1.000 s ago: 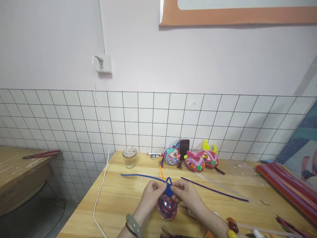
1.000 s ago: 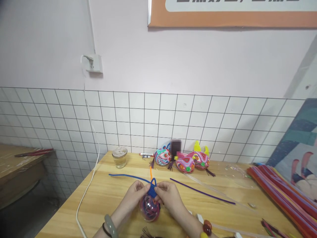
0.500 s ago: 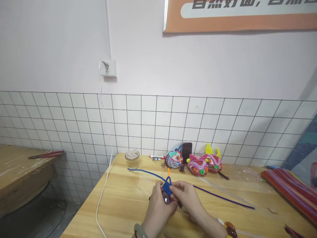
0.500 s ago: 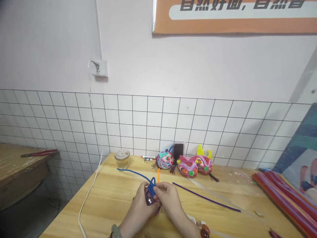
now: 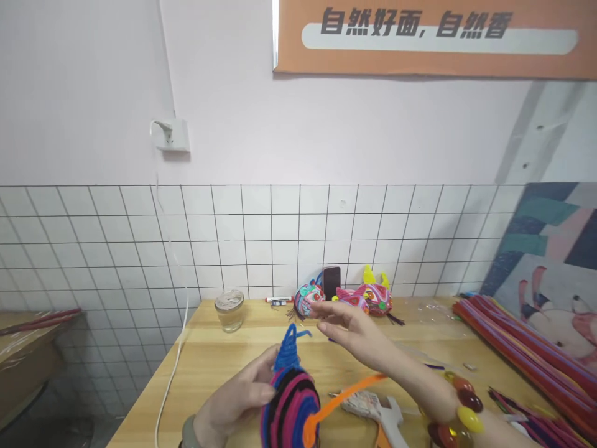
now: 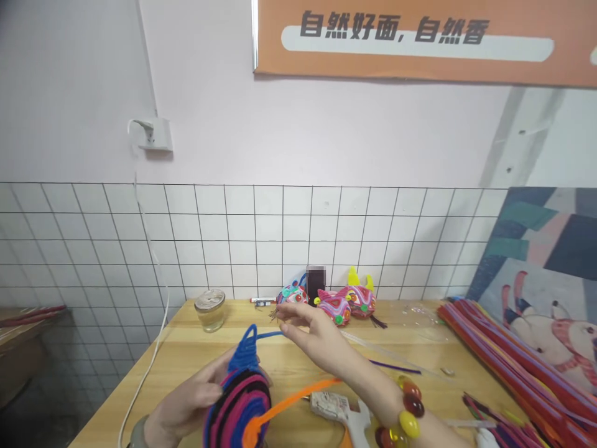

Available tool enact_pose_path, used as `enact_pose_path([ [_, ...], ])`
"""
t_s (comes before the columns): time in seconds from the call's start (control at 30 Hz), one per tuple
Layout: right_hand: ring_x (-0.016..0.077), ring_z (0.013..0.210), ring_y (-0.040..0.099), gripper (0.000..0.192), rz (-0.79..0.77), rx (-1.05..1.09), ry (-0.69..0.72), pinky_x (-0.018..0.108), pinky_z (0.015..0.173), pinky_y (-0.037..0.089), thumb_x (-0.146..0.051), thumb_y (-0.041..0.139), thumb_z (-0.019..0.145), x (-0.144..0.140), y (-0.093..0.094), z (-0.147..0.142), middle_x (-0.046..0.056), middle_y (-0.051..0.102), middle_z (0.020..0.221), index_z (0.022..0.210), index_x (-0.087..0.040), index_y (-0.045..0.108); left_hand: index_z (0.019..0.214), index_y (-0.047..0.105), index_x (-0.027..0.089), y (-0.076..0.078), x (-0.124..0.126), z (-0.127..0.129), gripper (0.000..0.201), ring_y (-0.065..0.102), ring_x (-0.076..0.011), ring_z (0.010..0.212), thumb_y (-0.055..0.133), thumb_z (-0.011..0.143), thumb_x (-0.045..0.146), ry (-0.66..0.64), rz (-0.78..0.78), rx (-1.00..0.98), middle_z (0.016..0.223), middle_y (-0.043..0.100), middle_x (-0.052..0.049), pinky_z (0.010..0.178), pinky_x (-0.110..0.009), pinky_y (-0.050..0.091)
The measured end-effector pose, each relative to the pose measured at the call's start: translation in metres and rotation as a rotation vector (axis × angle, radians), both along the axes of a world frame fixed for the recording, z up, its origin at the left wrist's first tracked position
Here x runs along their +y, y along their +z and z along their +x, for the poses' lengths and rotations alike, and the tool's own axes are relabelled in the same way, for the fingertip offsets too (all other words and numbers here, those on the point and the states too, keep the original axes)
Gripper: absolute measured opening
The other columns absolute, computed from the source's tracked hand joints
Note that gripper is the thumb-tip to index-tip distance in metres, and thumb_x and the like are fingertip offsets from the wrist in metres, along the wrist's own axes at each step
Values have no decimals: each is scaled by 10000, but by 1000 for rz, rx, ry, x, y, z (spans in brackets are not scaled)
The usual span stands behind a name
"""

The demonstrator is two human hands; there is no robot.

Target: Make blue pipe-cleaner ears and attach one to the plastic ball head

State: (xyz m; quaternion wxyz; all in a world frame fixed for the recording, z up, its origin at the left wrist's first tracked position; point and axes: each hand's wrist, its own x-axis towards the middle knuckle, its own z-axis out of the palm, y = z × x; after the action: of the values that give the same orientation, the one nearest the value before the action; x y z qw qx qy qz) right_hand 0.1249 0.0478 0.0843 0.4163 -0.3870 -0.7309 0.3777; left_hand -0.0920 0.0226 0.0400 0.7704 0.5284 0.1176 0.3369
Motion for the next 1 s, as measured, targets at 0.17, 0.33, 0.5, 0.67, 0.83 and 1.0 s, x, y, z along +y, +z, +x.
enact_pose_path([
  [0.17, 214, 1117, 491, 337, -75, -164, 216, 374, 981, 345, -294, 612, 763, -8, 24, 27, 63, 589, 1168, 1090, -211, 598, 1008, 587, 126, 0, -12, -6, 506, 605, -214, 826, 701, 572, 357, -132, -97, -117, 927, 655, -103, 710, -263, 415],
  [0.33, 211, 1140, 475, 376, -254, -88, 315, 351, 953, 374, -289, 616, 768, -7, 18, 55, 80, 557, 1214, 1131, -200, 566, 992, 601, 102, -6, -16, -5, 547, 619, -218, 801, 711, 524, 363, -168, -228, -204, 906, 670, -118, 669, -250, 419],
  [0.5, 209, 1115, 496, 391, -298, -21, 355, 344, 963, 357, -288, 653, 734, -23, -11, 30, 84, 572, 1192, 1108, -195, 587, 961, 624, 98, -4, -16, 12, 512, 613, -177, 725, 738, 495, 276, -245, -267, -140, 839, 673, -86, 639, -220, 397],
  [0.67, 163, 828, 595, 278, -295, 142, 357, 271, 776, 448, -321, 678, 696, -31, -30, -2, 29, 657, 892, 932, -175, 667, 995, 621, 89, -17, -7, 21, 584, 595, -205, 769, 757, 456, 266, -233, -256, -23, 849, 668, -109, 685, -244, 385],
  [0.83, 124, 665, 537, 213, -182, 82, 224, 208, 615, 414, -367, 625, 731, -29, -33, -9, -3, 606, 732, 758, -170, 700, 988, 641, 98, -31, 3, 19, 541, 559, -161, 747, 750, 494, 289, -180, -199, 20, 868, 645, -79, 684, -225, 376],
  [1.0, 135, 671, 510, 236, -36, -38, 126, 212, 618, 402, -370, 570, 777, -22, -36, -9, 2, 549, 703, 717, -176, 689, 1098, 582, 135, -28, 4, 24, 568, 548, -196, 872, 686, 621, 425, -86, -91, -9, 968, 618, -96, 774, -271, 373],
])
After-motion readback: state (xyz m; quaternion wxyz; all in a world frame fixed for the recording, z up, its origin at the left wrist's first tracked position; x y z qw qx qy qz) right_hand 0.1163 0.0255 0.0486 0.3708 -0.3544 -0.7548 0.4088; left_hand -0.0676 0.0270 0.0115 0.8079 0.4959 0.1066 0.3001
